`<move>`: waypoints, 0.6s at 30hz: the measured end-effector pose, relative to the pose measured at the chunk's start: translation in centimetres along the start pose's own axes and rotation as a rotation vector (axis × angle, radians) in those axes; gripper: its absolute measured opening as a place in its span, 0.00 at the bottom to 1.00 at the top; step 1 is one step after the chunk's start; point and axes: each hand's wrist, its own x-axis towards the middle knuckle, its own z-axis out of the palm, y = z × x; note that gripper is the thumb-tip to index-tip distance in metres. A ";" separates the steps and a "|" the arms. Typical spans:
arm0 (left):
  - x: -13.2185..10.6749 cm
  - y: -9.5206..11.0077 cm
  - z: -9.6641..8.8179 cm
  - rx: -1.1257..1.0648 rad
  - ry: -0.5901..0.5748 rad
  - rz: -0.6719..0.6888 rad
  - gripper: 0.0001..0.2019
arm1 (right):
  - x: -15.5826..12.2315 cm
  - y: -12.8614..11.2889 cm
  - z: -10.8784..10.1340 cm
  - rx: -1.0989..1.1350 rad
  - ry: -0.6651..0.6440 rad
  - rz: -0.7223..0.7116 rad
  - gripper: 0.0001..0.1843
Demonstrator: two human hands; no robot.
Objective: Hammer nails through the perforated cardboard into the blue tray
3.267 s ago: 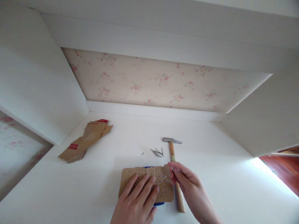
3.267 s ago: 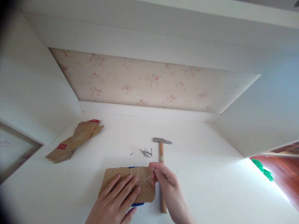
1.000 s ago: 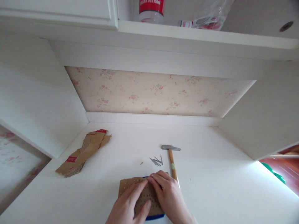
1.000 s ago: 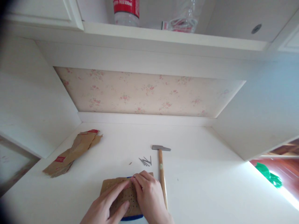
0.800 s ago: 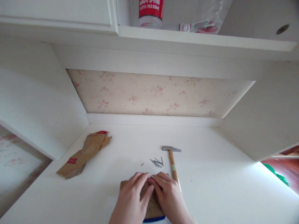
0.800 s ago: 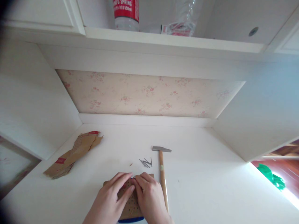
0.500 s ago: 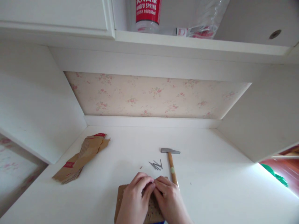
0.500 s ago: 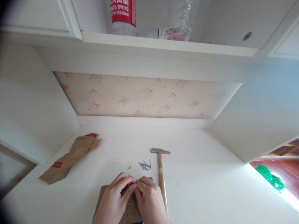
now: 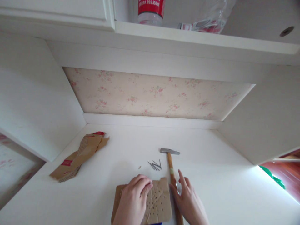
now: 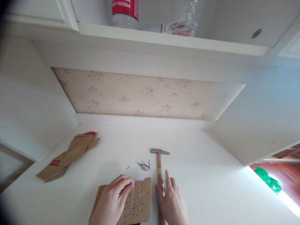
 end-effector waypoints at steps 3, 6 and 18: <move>-0.1 0.1 0.0 0.024 0.008 -0.003 0.12 | 0.4 0.1 0.7 -0.035 -0.047 -0.002 0.31; -0.1 0.2 -0.1 0.045 0.023 -0.004 0.12 | 1.2 0.0 0.3 0.029 -0.059 0.050 0.27; -0.2 0.4 0.0 0.067 0.046 0.005 0.11 | 1.1 -0.1 -1.0 0.869 -0.237 0.290 0.11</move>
